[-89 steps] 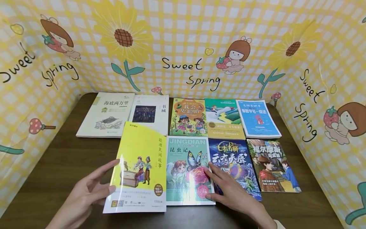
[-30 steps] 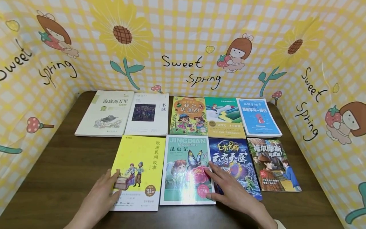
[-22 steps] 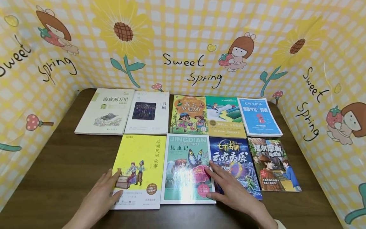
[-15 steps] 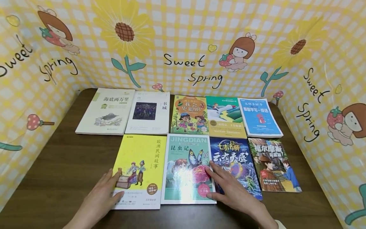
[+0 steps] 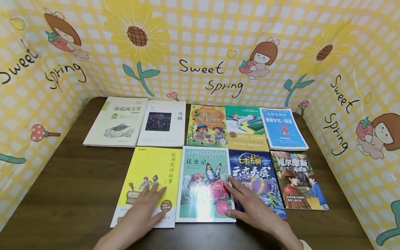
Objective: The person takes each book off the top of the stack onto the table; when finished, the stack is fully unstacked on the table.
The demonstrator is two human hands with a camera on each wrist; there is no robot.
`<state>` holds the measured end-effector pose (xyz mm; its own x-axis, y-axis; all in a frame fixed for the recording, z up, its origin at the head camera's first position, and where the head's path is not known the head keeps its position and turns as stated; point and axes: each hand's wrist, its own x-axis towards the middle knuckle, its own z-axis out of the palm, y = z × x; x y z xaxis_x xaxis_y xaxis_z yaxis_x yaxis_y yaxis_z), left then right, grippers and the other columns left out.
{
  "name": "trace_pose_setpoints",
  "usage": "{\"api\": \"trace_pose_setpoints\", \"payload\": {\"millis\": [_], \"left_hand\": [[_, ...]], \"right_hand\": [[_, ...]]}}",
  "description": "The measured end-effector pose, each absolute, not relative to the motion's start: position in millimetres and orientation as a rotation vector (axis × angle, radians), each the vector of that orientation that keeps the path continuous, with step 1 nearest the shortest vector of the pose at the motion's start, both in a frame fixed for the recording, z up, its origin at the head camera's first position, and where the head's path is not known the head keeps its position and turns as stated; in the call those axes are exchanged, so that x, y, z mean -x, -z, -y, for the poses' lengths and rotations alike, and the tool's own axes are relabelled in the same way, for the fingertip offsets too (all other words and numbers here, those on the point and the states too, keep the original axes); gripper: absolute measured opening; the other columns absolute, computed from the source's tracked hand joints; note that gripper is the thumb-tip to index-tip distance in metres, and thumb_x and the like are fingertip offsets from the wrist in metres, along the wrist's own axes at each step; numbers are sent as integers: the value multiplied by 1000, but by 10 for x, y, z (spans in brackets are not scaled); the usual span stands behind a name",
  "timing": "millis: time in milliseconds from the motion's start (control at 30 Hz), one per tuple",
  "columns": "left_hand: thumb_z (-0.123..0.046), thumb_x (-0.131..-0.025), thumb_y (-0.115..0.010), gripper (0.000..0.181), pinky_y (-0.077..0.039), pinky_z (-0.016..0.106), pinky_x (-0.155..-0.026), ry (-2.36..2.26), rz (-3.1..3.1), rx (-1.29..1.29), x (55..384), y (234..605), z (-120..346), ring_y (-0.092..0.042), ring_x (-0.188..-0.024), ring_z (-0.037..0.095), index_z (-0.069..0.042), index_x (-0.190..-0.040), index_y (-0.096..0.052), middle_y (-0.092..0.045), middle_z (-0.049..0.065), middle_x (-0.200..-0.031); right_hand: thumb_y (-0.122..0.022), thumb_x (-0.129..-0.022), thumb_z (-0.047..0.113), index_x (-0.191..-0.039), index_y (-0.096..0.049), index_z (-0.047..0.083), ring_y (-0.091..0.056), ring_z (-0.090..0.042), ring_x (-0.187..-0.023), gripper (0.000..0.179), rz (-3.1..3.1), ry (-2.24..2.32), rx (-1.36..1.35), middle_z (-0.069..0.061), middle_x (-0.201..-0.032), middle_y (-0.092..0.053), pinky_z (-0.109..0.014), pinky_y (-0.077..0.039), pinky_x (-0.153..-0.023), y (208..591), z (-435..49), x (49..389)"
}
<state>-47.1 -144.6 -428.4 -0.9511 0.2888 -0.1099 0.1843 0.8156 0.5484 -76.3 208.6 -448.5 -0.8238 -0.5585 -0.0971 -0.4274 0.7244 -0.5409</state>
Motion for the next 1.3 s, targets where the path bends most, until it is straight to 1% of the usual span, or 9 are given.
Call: {"api": "trace_pose_setpoints", "payload": {"millis": [367,600,733,833,1000,1100,1167,1233,1300], "left_hand": [[-23,-88,-71,62,-17,69,-107,-998,-2581,-383,613,4341,940,-14,-143,44,-3,-141,-47,-29,28,-151],[-12,-86,-69,45,-33,61,-105,-1377,-2450,-190,695,4275,873,-32,-136,44,-8,-130,-58,-35,25,-149],[-1,-86,-66,39,-55,44,-85,-1791,-2181,-1,723,4233,897,-58,-113,36,-8,-124,-59,-42,19,-145],[-2,-88,-66,46,-57,34,-65,-1976,-1968,92,757,4213,914,-67,-85,24,-11,-132,-54,-44,19,-144],[-2,-87,-67,63,-44,23,-45,-1944,-1887,64,800,4250,919,-43,-47,9,-15,-144,-44,-28,20,-153],[0,-88,-66,65,-38,21,-43,-1946,-1862,65,796,4259,959,-35,-42,9,-19,-145,-44,-61,18,-105],[-1,-89,-65,65,-34,21,-43,-1967,-1836,26,785,4231,1012,-32,-42,10,-20,-147,-42,-53,4,-67],[-4,-89,-66,66,-31,21,-44,-1991,-1807,-30,773,4182,1084,-30,-43,10,-20,-148,-40,-30,-3,-50],[-6,-91,-65,67,-39,22,-46,-2014,-1778,-104,757,4123,1167,-43,-45,10,-17,-150,-35,-46,-1,-52]], "right_hand": [[-58,-91,53,-153,-28,18,-21,-39,-142,77,-2656,758,738,-7,-161,-13,-66,-23,-107,4494,-2088,748],[-59,-90,53,-152,-32,23,-22,-46,-140,74,-2659,809,657,-10,-161,-8,-72,-27,-100,4482,-2113,745],[-62,-89,51,-152,-32,23,-15,-43,-143,75,-2653,827,667,-14,-160,-10,-72,-22,-102,4486,-2112,766],[-64,-88,50,-151,-34,21,-11,-43,-143,76,-2656,841,670,-19,-159,-13,-73,-20,-103,4492,-2110,782],[-62,-88,52,-150,-36,20,-12,-45,-143,75,-2667,820,696,-21,-157,-19,-72,-20,-103,4504,-2105,796],[-60,-89,54,-152,-32,22,-13,-43,-143,76,-2676,795,712,-18,-157,-21,-71,-21,-105,4511,-2107,794],[-59,-90,53,-153,-30,21,-14,-41,-143,76,-2684,789,718,-15,-157,-23,-69,-20,-107,4517,-2115,792],[-58,-91,52,-153,-29,19,-14,-40,-144,76,-2696,765,727,-12,-157,-23,-66,-20,-108,4526,-2128,790],[-58,-92,51,-152,-30,17,-14,-40,-144,75,-2709,730,742,-11,-158,-22,-65,-20,-109,4537,-2140,783]]}}
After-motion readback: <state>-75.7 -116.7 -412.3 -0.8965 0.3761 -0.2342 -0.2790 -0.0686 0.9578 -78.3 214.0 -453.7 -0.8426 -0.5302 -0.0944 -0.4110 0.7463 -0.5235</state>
